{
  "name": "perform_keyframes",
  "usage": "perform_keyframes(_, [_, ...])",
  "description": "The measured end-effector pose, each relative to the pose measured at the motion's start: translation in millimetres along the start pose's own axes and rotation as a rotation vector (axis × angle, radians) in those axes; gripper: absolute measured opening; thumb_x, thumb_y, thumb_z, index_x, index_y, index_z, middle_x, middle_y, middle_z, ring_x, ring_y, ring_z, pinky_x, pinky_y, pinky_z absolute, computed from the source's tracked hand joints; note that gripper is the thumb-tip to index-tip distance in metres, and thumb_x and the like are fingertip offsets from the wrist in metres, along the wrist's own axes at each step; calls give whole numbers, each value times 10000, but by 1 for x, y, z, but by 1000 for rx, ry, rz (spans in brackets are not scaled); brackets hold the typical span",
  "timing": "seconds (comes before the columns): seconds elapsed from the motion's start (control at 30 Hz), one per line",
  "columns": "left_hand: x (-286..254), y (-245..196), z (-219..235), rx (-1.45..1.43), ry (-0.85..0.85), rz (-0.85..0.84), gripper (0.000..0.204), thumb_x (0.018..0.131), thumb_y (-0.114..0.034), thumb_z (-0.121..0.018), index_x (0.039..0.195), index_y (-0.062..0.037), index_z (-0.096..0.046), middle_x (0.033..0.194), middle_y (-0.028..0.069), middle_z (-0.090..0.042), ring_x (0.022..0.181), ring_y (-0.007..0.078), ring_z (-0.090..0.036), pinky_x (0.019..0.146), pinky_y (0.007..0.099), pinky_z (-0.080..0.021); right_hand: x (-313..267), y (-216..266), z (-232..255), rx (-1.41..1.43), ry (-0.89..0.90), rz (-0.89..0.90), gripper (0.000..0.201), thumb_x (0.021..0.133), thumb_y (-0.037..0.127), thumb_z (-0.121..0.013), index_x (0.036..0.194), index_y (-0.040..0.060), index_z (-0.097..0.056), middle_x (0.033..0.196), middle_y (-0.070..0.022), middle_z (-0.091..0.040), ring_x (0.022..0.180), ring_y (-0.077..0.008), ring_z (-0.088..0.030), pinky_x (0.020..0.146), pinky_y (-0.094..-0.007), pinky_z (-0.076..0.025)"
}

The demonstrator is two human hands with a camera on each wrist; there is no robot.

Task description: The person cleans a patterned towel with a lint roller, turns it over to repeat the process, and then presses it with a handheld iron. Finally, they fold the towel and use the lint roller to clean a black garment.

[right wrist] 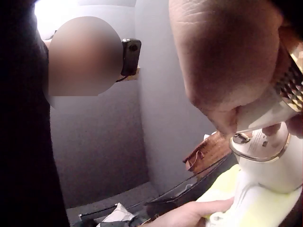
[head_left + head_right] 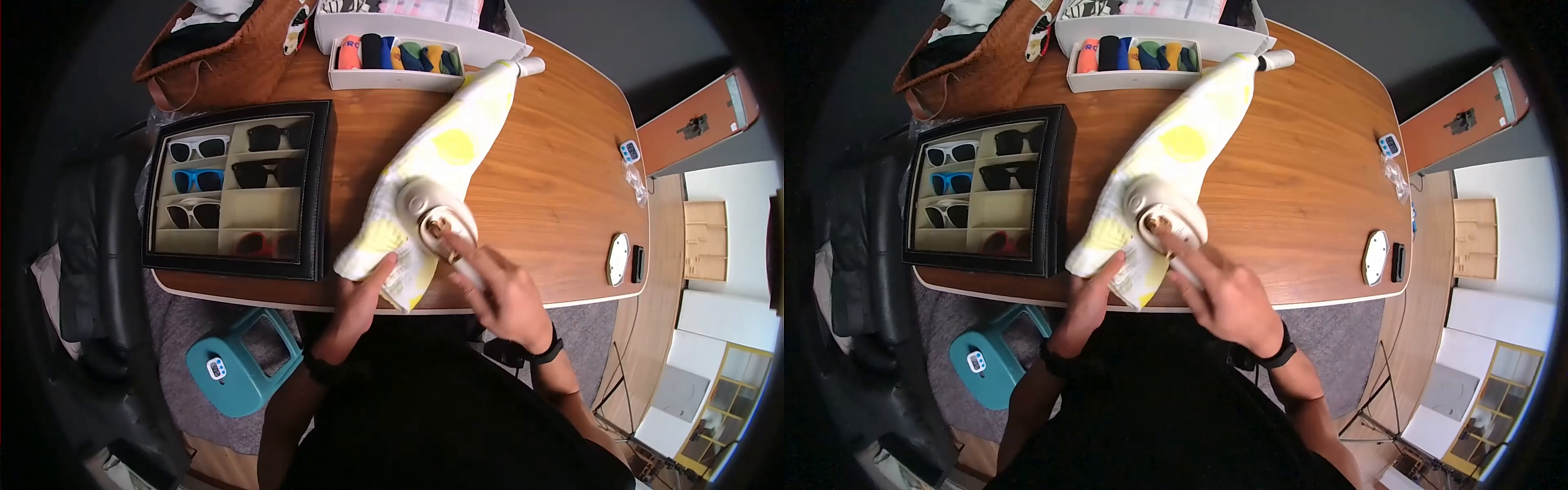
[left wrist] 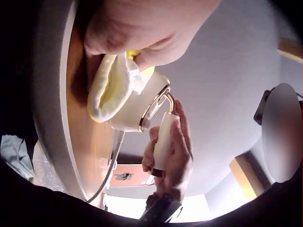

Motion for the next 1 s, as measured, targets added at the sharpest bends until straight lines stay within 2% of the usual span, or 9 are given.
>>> perform_keyframes(0.27, [3, 3, 14, -154, 53, 187, 470, 947, 7, -677, 1399, -7, -545, 1341, 82, -629, 1199, 183, -627, 1008, 352, -530, -8, 10, 27, 130, 236, 28, 493, 963, 185, -677, 1447, 188, -582, 970, -181, -710, 688, -322, -688, 631, -432, -539])
perform_keyframes(0.3, [1, 10, 18, -134, 96, 218, 516, 946, 8, -672, 1434, -21, -507, 1367, 84, -607, 1235, 202, -611, 1009, 361, -536, -2, 15, 22, 179, 189, 77, 465, 931, 107, -700, 1390, 99, -626, 908, -142, -707, 654, -279, -645, 627, -361, -506])
perform_keyframes(0.4, [-10, 9, 22, -5, 57, 282, 519, 949, -6, -675, 1438, -33, -502, 1346, 79, -618, 1209, 196, -627, 1000, 356, -545, 11, 1, 10, 75, 346, -46, 480, 931, 128, -709, 1402, 151, -623, 869, -125, -695, 629, -283, -639, 611, -373, -506])
perform_keyframes(0.47, [-12, -1, 26, 31, 102, 321, 478, 959, -27, -679, 1414, -33, -531, 1306, 67, -642, 1170, 166, -636, 972, 334, -547, 18, -1, 7, -25, 274, 33, 493, 935, 140, -706, 1415, 201, -615, 844, -119, -685, 591, -293, -617, 591, -394, -504])
perform_keyframes(0.57, [-15, -13, 25, 221, 197, 129, 434, 980, -78, -681, 1394, -32, -560, 1264, 60, -671, 1133, 151, -650, 916, 321, -569, 29, -4, 7, -209, 102, 136, 500, 983, 234, -653, 1472, 264, -554, 767, -189, -695, 508, -297, -643, 506, -413, -530])
perform_keyframes(0.73, [-21, -14, 24, 182, 176, 157, 420, 971, -69, -691, 1376, -23, -585, 1272, 59, -675, 1135, 138, -638, 960, 314, -530, 47, -51, 40, -369, 71, 80, 504, 978, 271, -654, 1471, 290, -553, 776, -172, -651, 568, -341, -647, 539, -469, -518])
perform_keyframes(0.83, [-25, -13, 26, 177, 218, 203, 389, 958, -62, -709, 1336, -20, -630, 1260, 43, -690, 1147, 127, -627, 1008, 319, -495, 50, -73, 70, -483, -85, 60, 488, 973, 257, -657, 1453, 270, -570, 805, -180, -660, 638, -376, -660, 570, -472, -523])
perform_keyframes(0.9, [-30, -15, 34, 193, 275, 225, 387, 951, -65, -720, 1328, -24, -642, 1256, 37, -697, 1154, 125, -627, 1020, 321, -489, 45, -91, 91, -719, -85, -115, 472, 957, 202, -675, 1422, 209, -594, 918, -205, -698, 769, -429, -678, 655, -471, -554])
perform_keyframes(1.0, [-40, -18, 46, 254, 434, 339, 412, 927, -69, -751, 1326, -34, -655, 1268, 45, -703, 1149, 139, -644, 1015, 318, -499, 24, -99, 130, -521, -211, -102, 440, 951, 130, -680, 1386, 142, -616, 1071, -214, -723, 939, -398, -721, 783, -419, -583])
Point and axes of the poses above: each hand's wrist, its own x-axis towards the middle knuckle, its own z-axis out of the back of the hand, y = z × x, the point moved 4 cm from there along x, towards the middle knuckle
